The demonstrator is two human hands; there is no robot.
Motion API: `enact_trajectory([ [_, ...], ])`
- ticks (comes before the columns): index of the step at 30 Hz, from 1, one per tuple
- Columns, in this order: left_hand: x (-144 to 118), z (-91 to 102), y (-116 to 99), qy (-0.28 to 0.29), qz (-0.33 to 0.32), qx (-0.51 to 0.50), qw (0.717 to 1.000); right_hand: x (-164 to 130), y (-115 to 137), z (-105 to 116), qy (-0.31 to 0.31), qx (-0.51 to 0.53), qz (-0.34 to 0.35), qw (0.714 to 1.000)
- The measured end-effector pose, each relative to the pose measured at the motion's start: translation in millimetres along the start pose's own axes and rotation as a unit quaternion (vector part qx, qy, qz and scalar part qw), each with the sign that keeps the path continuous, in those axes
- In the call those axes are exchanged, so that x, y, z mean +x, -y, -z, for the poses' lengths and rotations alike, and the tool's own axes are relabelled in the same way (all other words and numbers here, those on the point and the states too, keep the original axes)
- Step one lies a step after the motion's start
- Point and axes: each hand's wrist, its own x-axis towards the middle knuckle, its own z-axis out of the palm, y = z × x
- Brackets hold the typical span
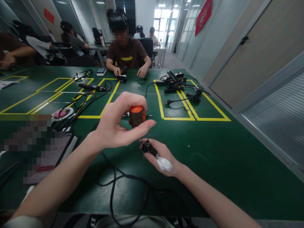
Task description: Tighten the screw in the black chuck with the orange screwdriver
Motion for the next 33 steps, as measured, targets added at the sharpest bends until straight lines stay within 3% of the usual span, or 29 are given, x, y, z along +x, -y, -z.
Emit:
enact_trajectory([
  [9, -4, -6.9, 2, -0.022, 0.02, 0.059, 0.998, 0, 1, 2, 0.005, -0.006, 0.008, 1.0],
  [14, -4, -11.6, 0, -0.049, -0.024, 0.033, 0.998, 0, 0, 0, -0.004, -0.011, 0.014, 1.0],
  [21, -9, -9.6, 1, 0.019, -0.002, -0.092, 0.996, 2, 6, -4, -0.036, -0.016, 0.034, 0.999],
  [27, -6, -9.2, -6, 0.035, 0.031, -0.126, 0.991, 4, 11, -3, -0.035, -0.013, 0.021, 0.999],
  [33, -3, -12.8, -8, -0.017, -0.006, -0.085, 0.996, 3, 8, -3, -0.026, -0.027, -0.001, 0.999],
])
